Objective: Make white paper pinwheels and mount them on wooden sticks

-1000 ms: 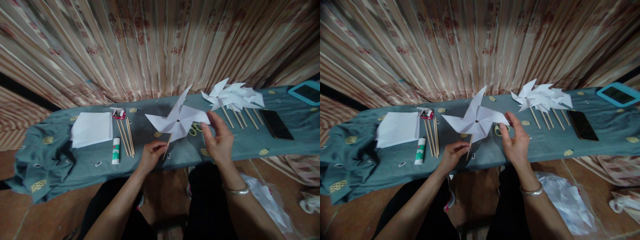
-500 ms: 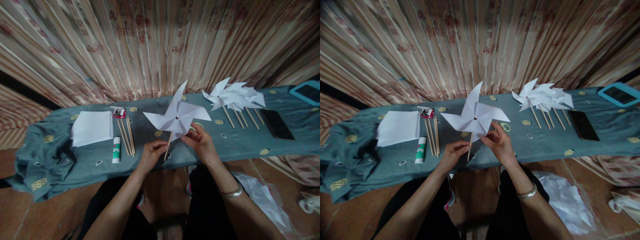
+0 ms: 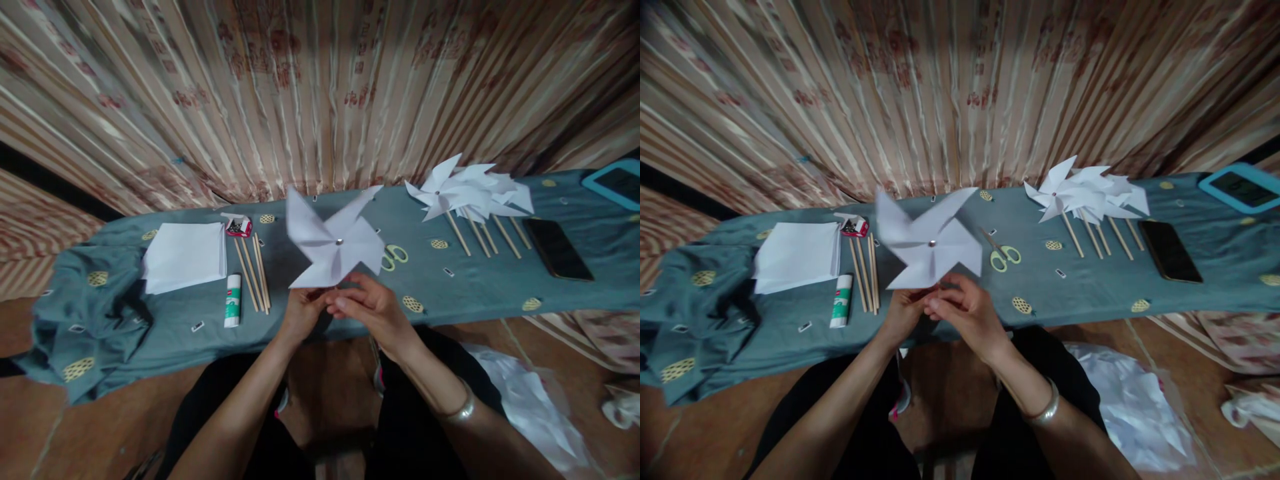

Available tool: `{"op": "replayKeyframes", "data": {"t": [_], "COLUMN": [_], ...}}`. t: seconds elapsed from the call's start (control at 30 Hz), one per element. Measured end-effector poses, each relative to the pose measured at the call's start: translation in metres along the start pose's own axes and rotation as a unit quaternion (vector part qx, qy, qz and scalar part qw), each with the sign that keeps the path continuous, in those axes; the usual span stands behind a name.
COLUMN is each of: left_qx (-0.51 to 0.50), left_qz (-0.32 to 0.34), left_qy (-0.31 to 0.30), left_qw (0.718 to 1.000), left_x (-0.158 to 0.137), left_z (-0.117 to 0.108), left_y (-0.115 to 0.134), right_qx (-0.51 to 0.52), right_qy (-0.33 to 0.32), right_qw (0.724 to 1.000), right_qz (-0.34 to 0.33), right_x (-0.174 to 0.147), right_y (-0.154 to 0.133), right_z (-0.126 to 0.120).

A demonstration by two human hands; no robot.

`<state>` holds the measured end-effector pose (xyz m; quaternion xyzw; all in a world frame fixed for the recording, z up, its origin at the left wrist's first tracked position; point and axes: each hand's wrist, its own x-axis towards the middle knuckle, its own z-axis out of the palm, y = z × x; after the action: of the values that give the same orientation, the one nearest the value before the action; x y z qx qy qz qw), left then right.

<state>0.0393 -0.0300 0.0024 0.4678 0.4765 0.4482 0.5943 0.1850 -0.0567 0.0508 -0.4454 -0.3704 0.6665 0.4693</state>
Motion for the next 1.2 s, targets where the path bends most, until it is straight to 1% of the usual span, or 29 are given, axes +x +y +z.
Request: {"op": "replayKeyframes", "data": {"t": [0.07,0.17,0.27,0.37,0.43,0.47,0.57,0.6,0.63,0.67,0.7,0.73,0.87,0.97,1.1,1.13,1.2], "left_qx": [0.010,0.017,0.021,0.003,-0.014,-0.021,-0.051,-0.064,-0.078,-0.089,-0.095,-0.097,-0.084,-0.086,-0.071,-0.064,-0.045], "left_qz": [0.004,-0.005,-0.007,-0.005,-0.003,-0.005,-0.024,-0.032,-0.039,-0.045,-0.050,-0.053,-0.065,-0.066,-0.051,-0.044,-0.019], "left_qy": [0.016,0.024,0.033,0.031,0.019,0.012,-0.004,-0.012,-0.020,-0.027,-0.032,-0.037,-0.044,-0.044,-0.034,-0.032,-0.032], "left_qw": [1.000,1.000,0.999,0.999,1.000,1.000,0.998,0.997,0.996,0.995,0.994,0.993,0.993,0.993,0.996,0.997,0.998], "left_x": [0.000,-0.001,0.000,0.001,0.001,0.001,0.001,0.000,0.000,-0.001,-0.002,-0.002,-0.004,-0.004,-0.003,-0.003,-0.002], "left_z": [-0.001,-0.002,-0.002,-0.002,-0.002,-0.002,0.000,0.001,0.002,0.003,0.004,0.005,0.006,0.006,0.005,0.004,0.003], "left_y": [0.000,0.001,0.002,0.003,0.004,0.004,0.005,0.005,0.005,0.006,0.006,0.006,0.007,0.008,0.008,0.008,0.008], "right_qx": [0.005,-0.006,-0.052,-0.156,-0.249,-0.293,-0.390,-0.409,-0.423,-0.429,-0.427,-0.416,-0.321,-0.221,-0.128,-0.110,-0.090], "right_qy": [-0.020,-0.002,0.011,0.022,0.056,0.082,0.172,0.198,0.219,0.237,0.245,0.245,0.198,0.168,0.160,0.148,0.096], "right_qw": [0.999,1.000,0.999,0.986,0.959,0.939,0.857,0.832,0.814,0.805,0.807,0.819,0.892,0.934,0.965,0.972,0.986], "right_qz": [0.025,0.024,-0.005,-0.058,-0.120,-0.161,-0.290,-0.319,-0.333,-0.335,-0.325,-0.309,-0.249,-0.224,-0.164,-0.143,-0.098], "right_x": [-0.007,-0.008,-0.004,-0.003,-0.006,-0.008,-0.009,-0.008,-0.005,-0.001,0.004,0.008,0.026,0.033,0.031,0.028,0.019], "right_y": [0.000,-0.001,0.003,0.008,0.006,0.003,-0.012,-0.016,-0.020,-0.022,-0.022,-0.021,-0.011,-0.009,-0.013,-0.014,-0.014], "right_z": [0.005,0.000,-0.008,-0.013,-0.016,-0.019,-0.028,-0.031,-0.035,-0.039,-0.043,-0.046,-0.055,-0.055,-0.046,-0.041,-0.029]}}
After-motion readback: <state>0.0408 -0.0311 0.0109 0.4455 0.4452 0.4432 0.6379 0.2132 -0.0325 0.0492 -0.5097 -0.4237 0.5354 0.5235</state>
